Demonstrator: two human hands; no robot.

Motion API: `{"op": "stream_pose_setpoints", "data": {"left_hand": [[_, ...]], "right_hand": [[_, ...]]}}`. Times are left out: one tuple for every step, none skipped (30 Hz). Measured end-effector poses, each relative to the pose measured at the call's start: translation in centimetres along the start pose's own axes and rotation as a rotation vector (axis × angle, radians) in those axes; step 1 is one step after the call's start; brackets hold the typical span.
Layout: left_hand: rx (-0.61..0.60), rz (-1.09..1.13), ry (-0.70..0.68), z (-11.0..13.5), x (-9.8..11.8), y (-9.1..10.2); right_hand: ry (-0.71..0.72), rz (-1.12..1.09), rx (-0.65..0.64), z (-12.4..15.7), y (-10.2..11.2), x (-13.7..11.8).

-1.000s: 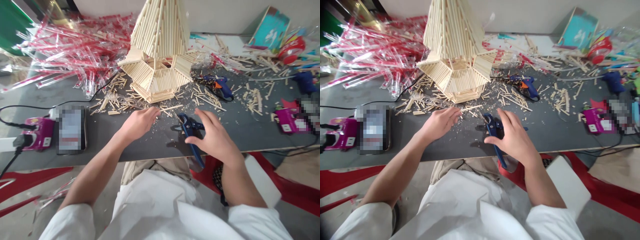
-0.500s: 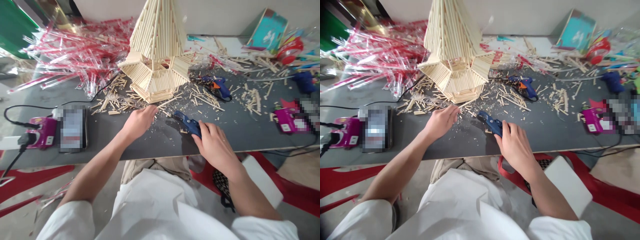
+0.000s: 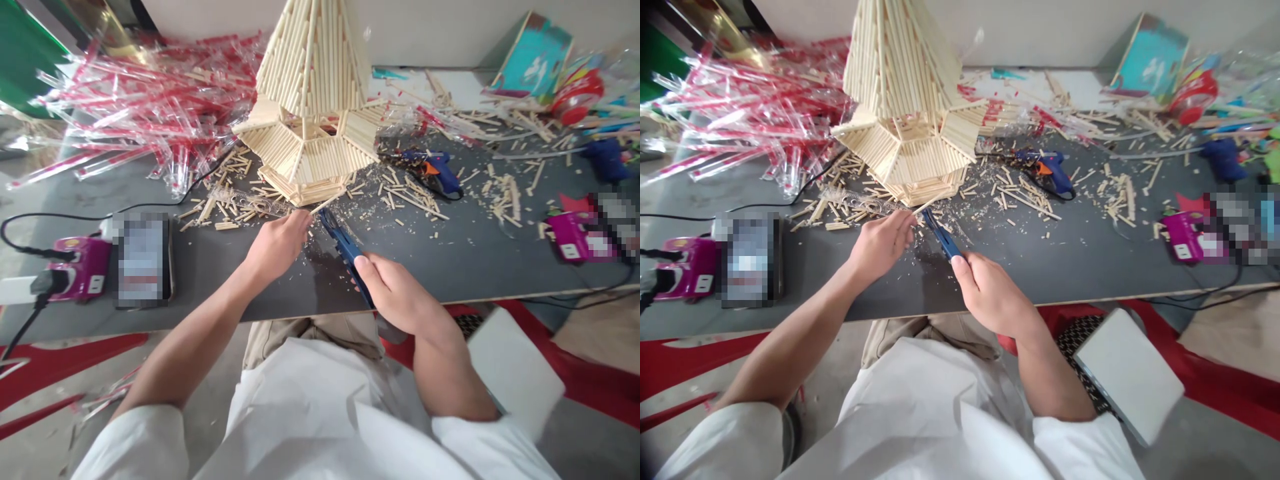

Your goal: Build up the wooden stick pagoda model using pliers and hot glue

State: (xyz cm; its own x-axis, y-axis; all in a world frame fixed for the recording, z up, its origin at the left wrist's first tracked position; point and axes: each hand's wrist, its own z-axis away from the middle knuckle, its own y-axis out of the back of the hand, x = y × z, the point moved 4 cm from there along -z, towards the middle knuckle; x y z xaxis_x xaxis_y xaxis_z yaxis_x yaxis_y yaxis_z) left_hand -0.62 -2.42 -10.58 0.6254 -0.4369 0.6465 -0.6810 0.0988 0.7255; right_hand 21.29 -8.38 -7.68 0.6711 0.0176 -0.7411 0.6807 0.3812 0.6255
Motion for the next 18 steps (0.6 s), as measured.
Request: {"op": "stream_pose_setpoints", "data": {"left_hand": [[-0.005, -0.008, -0.001, 0.0, 0.0, 0.0], [-0.018, -0.023, -0.008, 0.0, 0.1, -0.1], [-0.036, -0.040, -0.018, 0.0, 0.2, -0.2], [-0.055, -0.056, -0.027, 0.1, 0.4, -0.3], [-0.075, -0.065, -0.032, 0.1, 0.5, -0.5], [-0.090, -0.069, -0.032, 0.1, 0.6, -0.5], [-0.099, -0.068, -0.029, 0.2, 0.7, -0.6], [-0.098, -0.068, -0.025, 0.2, 0.7, -0.6], [-0.095, -0.069, -0.022, 0.2, 0.8, -0.6], [-0.088, -0.073, -0.020, 0.3, 0.8, -0.5], [-0.078, -0.082, -0.019, 0.3, 0.8, -0.4], [-0.067, -0.100, -0.015, 0.3, 0.8, -0.4], [-0.057, -0.124, -0.007, 0.3, 0.7, -0.3], [-0.048, -0.149, 0.004, 0.3, 0.7, -0.3], [-0.040, -0.175, 0.015, 0.3, 0.6, -0.3], [-0.035, -0.197, 0.025, 0.3, 0.6, -0.2], [-0.033, -0.212, 0.032, 0.2, 0.5, -0.3], [-0.036, -0.218, 0.037, 0.2, 0.5, -0.3]], "right_hand": [[-0.001, -0.017, -0.005, -0.1, -0.1, -0.1], [0.001, -0.032, -0.009, -0.1, -0.1, -0.3], [0.002, -0.044, -0.010, -0.2, -0.2, -0.4], [0.003, -0.055, -0.007, -0.3, -0.3, -0.5], [0.002, -0.067, 0.000, -0.4, -0.4, -0.6], [0.001, -0.080, 0.006, -0.5, -0.6, -0.7], [-0.002, -0.097, 0.011, -0.6, -0.8, -0.8], [-0.007, -0.116, 0.012, -0.7, -1.0, -0.8], [-0.014, -0.134, 0.009, -0.8, -1.2, -0.8], [-0.023, -0.150, 0.007, -0.9, -1.5, -0.8], [-0.032, -0.158, 0.006, -0.9, -1.7, -0.7], [-0.040, -0.159, 0.006, -1.0, -1.8, -0.7], [-0.044, -0.155, 0.009, -1.0, -1.9, -0.8], [-0.043, -0.148, 0.011, -1.0, -2.0, -0.8], [-0.037, -0.139, 0.016, -0.9, -2.1, -0.8], [-0.028, -0.130, 0.021, -0.9, -2.2, -0.9], [-0.019, -0.122, 0.028, -0.9, -2.2, -0.9], [-0.012, -0.117, 0.035, -0.9, -2.3, -0.9]]}}
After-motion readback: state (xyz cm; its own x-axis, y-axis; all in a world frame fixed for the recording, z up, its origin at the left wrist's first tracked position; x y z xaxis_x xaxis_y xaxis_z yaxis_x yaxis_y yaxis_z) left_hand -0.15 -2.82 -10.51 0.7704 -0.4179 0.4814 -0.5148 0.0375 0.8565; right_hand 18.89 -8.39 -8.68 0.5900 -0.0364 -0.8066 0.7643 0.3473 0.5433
